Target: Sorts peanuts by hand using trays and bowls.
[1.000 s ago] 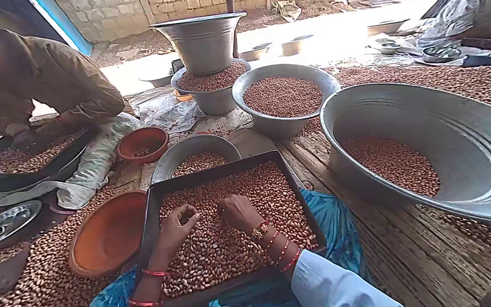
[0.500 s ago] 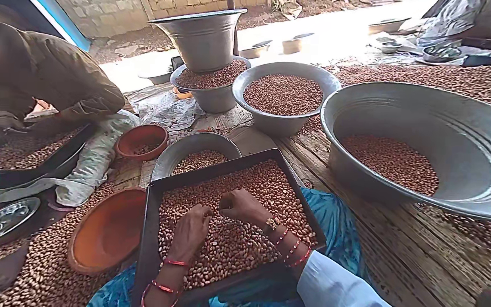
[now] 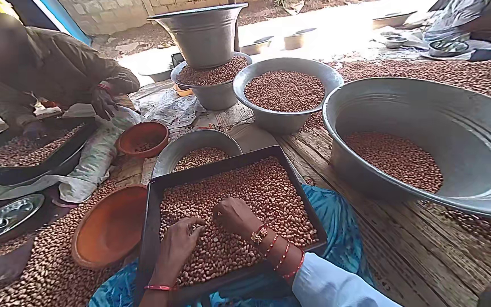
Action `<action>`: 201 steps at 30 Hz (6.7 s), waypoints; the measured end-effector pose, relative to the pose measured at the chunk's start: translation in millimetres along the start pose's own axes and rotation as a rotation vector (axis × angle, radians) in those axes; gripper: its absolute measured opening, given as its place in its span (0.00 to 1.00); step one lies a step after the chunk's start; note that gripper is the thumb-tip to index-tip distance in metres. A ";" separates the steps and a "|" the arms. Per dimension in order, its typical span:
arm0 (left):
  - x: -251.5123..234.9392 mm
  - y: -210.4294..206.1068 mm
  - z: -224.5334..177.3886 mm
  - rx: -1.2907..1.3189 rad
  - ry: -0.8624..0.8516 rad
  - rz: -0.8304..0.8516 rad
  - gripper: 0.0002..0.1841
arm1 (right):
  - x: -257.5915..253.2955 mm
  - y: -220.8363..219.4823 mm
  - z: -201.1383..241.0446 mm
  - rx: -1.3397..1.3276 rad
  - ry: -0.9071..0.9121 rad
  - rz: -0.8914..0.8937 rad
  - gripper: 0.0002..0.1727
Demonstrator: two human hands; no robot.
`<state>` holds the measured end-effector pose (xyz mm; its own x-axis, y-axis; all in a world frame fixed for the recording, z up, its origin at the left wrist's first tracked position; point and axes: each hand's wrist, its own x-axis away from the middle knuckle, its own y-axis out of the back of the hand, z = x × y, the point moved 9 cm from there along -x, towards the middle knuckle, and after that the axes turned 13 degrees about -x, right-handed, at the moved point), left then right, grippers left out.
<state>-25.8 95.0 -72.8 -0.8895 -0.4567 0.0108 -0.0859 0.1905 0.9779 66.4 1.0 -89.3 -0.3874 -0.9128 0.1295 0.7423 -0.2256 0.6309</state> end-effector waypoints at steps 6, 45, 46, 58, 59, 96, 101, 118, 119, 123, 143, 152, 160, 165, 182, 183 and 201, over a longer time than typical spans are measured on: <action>-5.0 -8.5 -6.1 -0.065 -0.018 0.071 0.07 | 0.6 -2.7 -3.1 0.030 -0.012 0.006 0.13; 25.2 26.4 -23.2 0.641 -0.507 0.419 0.11 | 68.5 36.8 18.7 -0.234 0.083 0.237 0.13; 14.3 24.5 -25.5 0.470 -0.412 0.323 0.12 | 66.4 54.1 1.6 -0.085 -0.045 0.122 0.14; -16.0 -46.8 -115.7 -0.066 -0.690 0.219 0.15 | 57.7 108.1 -62.5 0.259 -0.573 -0.234 0.28; -20.3 -45.6 -105.0 -0.088 -0.663 0.205 0.15 | 53.5 93.3 -56.6 0.243 -0.542 -0.207 0.27; -88.1 -3.3 -42.2 -0.208 -0.192 -0.183 0.09 | -35.6 103.1 -53.1 0.007 -0.164 -0.272 0.16; -96.8 17.2 3.1 0.269 0.038 -0.170 0.08 | -11.0 124.9 -54.9 -0.432 -0.086 -0.403 0.09; -93.3 1.7 -22.0 0.012 -0.007 -0.023 0.11 | -8.6 45.2 -28.9 0.082 -0.109 -0.080 0.14; -93.5 4.8 -11.2 0.191 0.023 -0.026 0.08 | -10.0 43.3 -29.4 0.101 -0.101 -0.088 0.14; -77.0 6.2 6.5 0.796 0.025 0.012 0.11 | -8.8 39.7 -27.8 0.157 -0.048 -0.139 0.15; -26.9 -15.3 -21.4 0.892 -0.060 0.197 0.12 | 10.9 84.5 -65.2 -0.580 -0.128 -0.341 0.14; 6.3 -52.6 -113.8 0.917 -0.155 0.716 0.18 | 53.2 124.4 -86.6 -0.041 -0.333 -0.377 0.16; -72.1 -61.1 -51.9 0.901 0.203 0.428 0.14 | 49.5 106.6 -93.1 0.058 -0.364 -0.286 0.17; -79.3 -12.5 4.8 0.505 0.179 0.048 0.15 | 48.2 106.8 -94.0 0.068 -0.346 -0.282 0.18; -44.8 -47.9 -128.8 -0.130 -0.287 0.209 0.14 | 74.2 111.0 -74.4 -0.495 -0.143 -0.402 0.16; -45.6 -47.2 -126.4 -0.101 -0.281 0.207 0.13 | 72.9 101.0 -70.0 -0.357 -0.171 -0.338 0.15; -37.7 -27.5 -77.4 -0.204 -0.250 0.011 0.12 | 59.8 54.7 -59.3 0.078 -0.386 -0.079 0.15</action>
<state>44.8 39.7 -84.0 -0.9748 -0.2231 -0.0055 -0.0066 0.0045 1.0000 116.2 -86.2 -92.4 -0.6294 -0.6954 0.3468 0.6644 -0.2500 0.7043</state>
